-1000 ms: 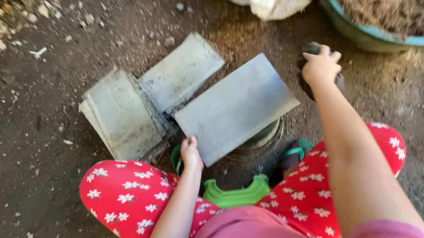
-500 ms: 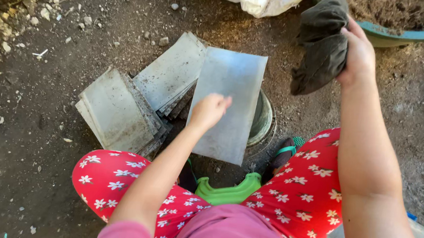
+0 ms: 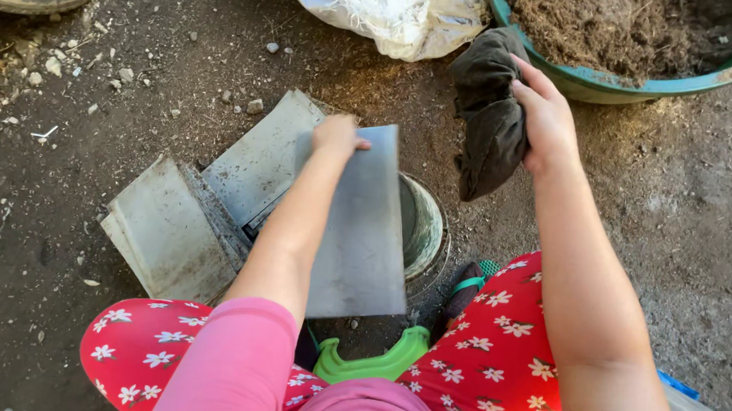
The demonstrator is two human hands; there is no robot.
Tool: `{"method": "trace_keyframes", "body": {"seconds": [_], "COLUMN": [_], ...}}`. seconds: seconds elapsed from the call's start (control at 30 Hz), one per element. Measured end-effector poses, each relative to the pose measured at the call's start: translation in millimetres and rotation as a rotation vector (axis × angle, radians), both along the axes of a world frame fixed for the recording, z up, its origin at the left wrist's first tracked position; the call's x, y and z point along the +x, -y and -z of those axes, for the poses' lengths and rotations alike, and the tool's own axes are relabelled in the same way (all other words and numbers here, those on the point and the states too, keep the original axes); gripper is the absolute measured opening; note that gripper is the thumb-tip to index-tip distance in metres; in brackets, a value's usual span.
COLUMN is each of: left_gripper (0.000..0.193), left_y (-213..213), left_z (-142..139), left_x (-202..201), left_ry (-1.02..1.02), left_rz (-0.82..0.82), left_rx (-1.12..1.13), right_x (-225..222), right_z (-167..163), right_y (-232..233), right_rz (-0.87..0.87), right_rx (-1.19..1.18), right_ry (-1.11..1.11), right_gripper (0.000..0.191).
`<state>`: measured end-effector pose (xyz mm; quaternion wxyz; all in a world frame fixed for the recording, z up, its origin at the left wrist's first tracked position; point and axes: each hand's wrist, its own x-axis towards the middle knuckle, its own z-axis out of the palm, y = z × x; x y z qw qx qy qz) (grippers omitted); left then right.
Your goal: The person sits on a small stool and wipes rectangular tiles with a dark cloth. They handle the tiles one at a time, wiping both sides and stacking the cleaned tiles to the side.
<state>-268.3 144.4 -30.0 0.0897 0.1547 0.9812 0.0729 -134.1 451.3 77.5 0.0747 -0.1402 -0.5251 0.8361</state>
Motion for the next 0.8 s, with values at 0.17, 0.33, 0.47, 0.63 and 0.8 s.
{"method": "trace_keyframes", "body": {"seconds": [0.17, 0.33, 0.47, 0.63, 0.8], "left_gripper": [0.083, 0.069, 0.050, 0.049, 0.044], "left_y": [111.9, 192.4, 188.4, 164.0, 162.2], "left_z": [-5.4, 28.4, 72.2, 103.0, 112.9], "left_x": [18.5, 101.7, 174.9, 236.4, 256.9], "left_ry": [0.202, -0.060, -0.141, -0.139, -0.118], "left_rz": [-0.471, -0.642, -0.879, -0.898, -0.976], "left_rx": [-0.160, 0.206, 0.435, 0.588, 0.682], "right_x": [-0.7, 3.1, 13.5, 67.8, 107.5], "right_z": [8.8, 11.5, 14.0, 57.7, 115.1], "right_y": [0.7, 25.4, 96.5, 271.7, 369.2], "right_rz": [-0.008, -0.029, -0.007, -0.330, -0.383], "right_rx": [0.014, 0.414, 1.129, 1.499, 1.866], "right_ry": [-0.013, -0.020, -0.295, -0.252, -0.526], "right_gripper": [0.041, 0.037, 0.038, 0.040, 0.039]}}
